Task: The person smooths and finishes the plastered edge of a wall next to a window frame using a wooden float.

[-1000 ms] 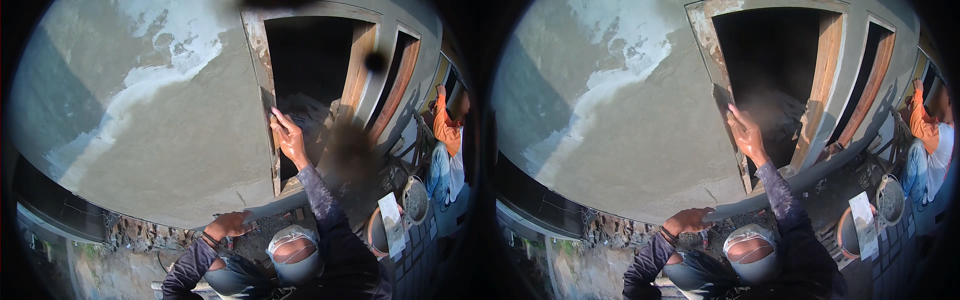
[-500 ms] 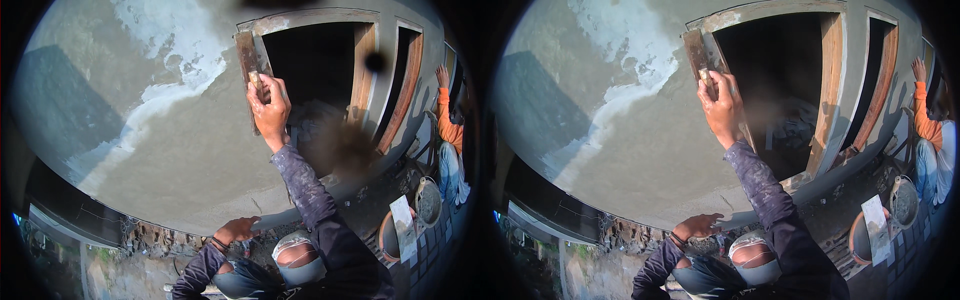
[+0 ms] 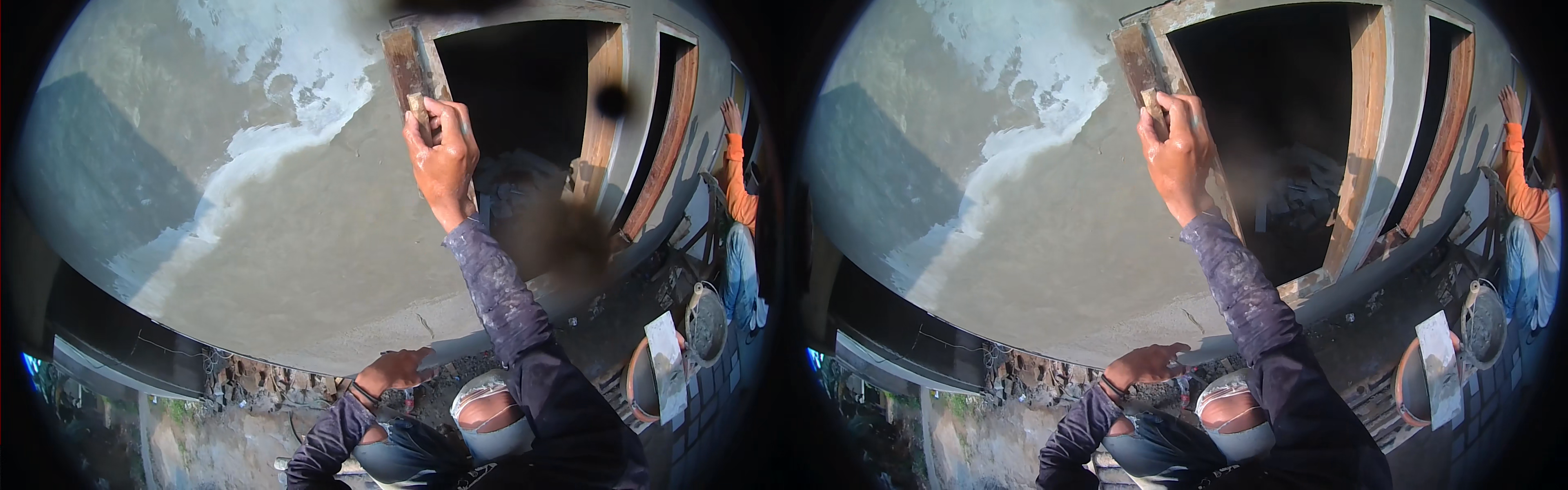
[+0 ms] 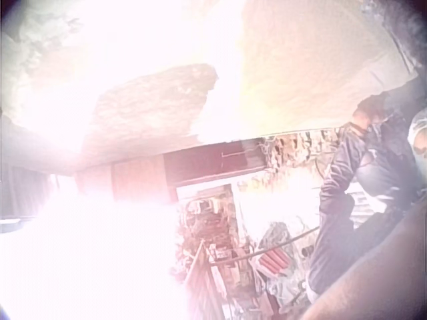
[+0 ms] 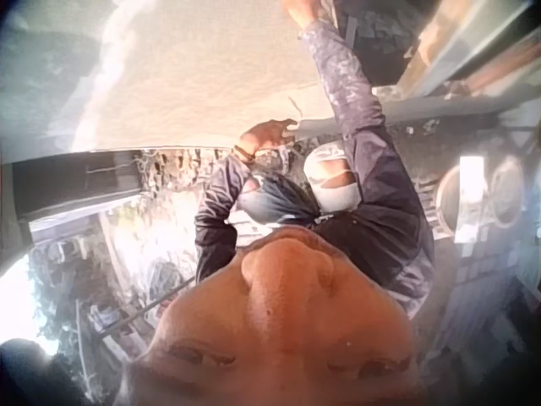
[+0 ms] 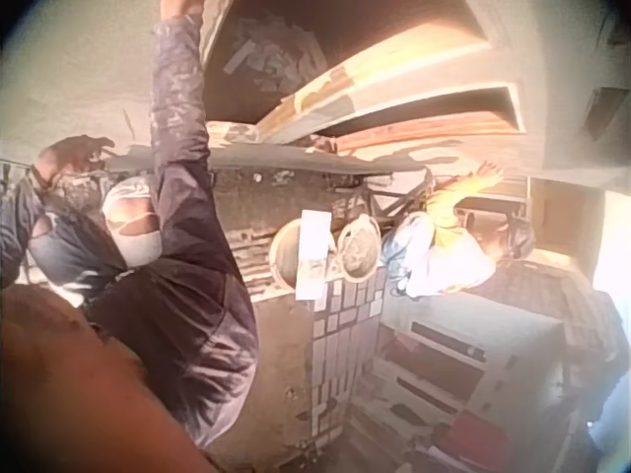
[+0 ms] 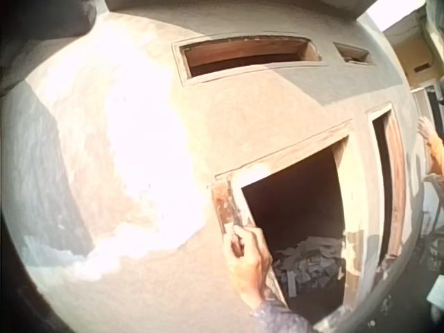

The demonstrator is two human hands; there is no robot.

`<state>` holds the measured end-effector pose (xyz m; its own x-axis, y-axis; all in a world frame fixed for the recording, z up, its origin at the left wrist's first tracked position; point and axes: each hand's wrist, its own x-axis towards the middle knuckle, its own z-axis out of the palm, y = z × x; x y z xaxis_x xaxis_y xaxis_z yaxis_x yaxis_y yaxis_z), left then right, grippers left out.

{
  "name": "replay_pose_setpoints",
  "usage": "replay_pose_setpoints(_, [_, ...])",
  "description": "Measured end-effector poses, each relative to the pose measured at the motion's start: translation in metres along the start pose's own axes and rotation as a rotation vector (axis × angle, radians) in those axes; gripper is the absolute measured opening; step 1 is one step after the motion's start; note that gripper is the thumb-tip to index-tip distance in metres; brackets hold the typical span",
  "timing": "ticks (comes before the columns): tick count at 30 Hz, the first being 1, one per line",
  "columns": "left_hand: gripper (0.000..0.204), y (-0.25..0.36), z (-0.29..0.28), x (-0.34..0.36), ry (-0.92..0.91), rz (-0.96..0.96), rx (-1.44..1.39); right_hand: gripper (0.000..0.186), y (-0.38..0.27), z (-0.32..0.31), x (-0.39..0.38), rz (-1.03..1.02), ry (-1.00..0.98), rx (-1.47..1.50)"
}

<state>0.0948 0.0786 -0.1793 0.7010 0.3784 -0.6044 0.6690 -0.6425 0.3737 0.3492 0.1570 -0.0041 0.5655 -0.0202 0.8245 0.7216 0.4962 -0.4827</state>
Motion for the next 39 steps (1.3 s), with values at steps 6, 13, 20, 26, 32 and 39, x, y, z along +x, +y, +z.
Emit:
replay_pose_setpoints(6, [0.067,-0.009,0.001,0.011,0.029,0.081,0.017,0.032,-0.004,0.008,-0.070,-0.109,-0.254,0.024])
replay_pose_setpoints(13, [0.063,-0.004,0.003,0.008,-0.008,0.061,0.023,0.029,-0.016,0.016,-0.031,-0.151,-0.190,-0.028])
replay_pose_setpoints(20, [0.064,-0.004,0.007,0.011,0.019,0.021,0.013,0.027,-0.008,0.017,-0.001,0.019,0.044,-0.046])
replay_pose_setpoints(26, [0.064,-0.007,0.004,0.013,0.058,0.079,0.021,0.024,-0.052,0.043,-0.027,-0.126,-0.260,0.051])
replay_pose_setpoints(32, [0.065,0.005,0.001,0.004,0.005,0.041,0.032,0.024,-0.013,0.026,0.015,-0.019,0.072,-0.090])
replay_pose_setpoints(39, [0.063,-0.003,0.004,0.002,0.074,0.064,0.028,0.029,-0.016,0.012,-0.032,0.055,-0.122,0.019])
